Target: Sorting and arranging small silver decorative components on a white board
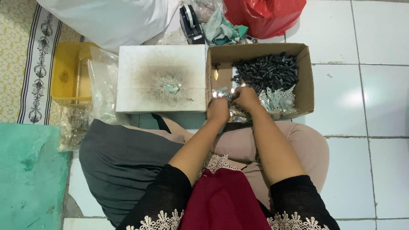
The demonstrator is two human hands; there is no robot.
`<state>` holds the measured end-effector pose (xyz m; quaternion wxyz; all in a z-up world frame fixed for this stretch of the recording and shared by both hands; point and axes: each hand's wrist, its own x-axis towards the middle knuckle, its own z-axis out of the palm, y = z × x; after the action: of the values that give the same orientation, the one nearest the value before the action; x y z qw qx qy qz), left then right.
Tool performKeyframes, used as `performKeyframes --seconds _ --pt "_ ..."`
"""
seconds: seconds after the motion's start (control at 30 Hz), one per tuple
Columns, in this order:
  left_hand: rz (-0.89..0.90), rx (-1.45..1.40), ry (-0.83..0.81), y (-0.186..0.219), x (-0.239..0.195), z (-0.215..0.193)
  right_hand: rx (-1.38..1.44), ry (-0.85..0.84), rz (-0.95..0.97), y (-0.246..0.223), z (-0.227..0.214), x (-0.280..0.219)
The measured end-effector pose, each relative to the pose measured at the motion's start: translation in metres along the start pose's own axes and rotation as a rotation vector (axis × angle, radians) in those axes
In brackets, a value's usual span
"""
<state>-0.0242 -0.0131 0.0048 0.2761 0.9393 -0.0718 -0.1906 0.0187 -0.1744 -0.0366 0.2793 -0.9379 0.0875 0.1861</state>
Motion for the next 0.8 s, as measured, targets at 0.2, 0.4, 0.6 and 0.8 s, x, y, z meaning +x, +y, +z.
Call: performKeyframes --seconds 0.2,0.4,0.6,0.8 --pt "-0.005 -0.029 -0.009 0.002 -0.001 -0.006 0.129 0.394 0.014 0.011 -0.040 -0.002" --pt "-0.024 0.005 -0.013 0.003 -0.001 -0.001 -0.115 -0.097 -0.217 -0.021 -0.008 -0.024" --pt "0.030 0.032 -0.019 0.023 -0.021 -0.040 -0.257 -0.138 -0.214 -0.043 -0.017 -0.038" --pt "0.039 -0.039 0.022 0.018 -0.019 -0.028 -0.378 -0.088 -0.321 -0.035 -0.007 -0.030"
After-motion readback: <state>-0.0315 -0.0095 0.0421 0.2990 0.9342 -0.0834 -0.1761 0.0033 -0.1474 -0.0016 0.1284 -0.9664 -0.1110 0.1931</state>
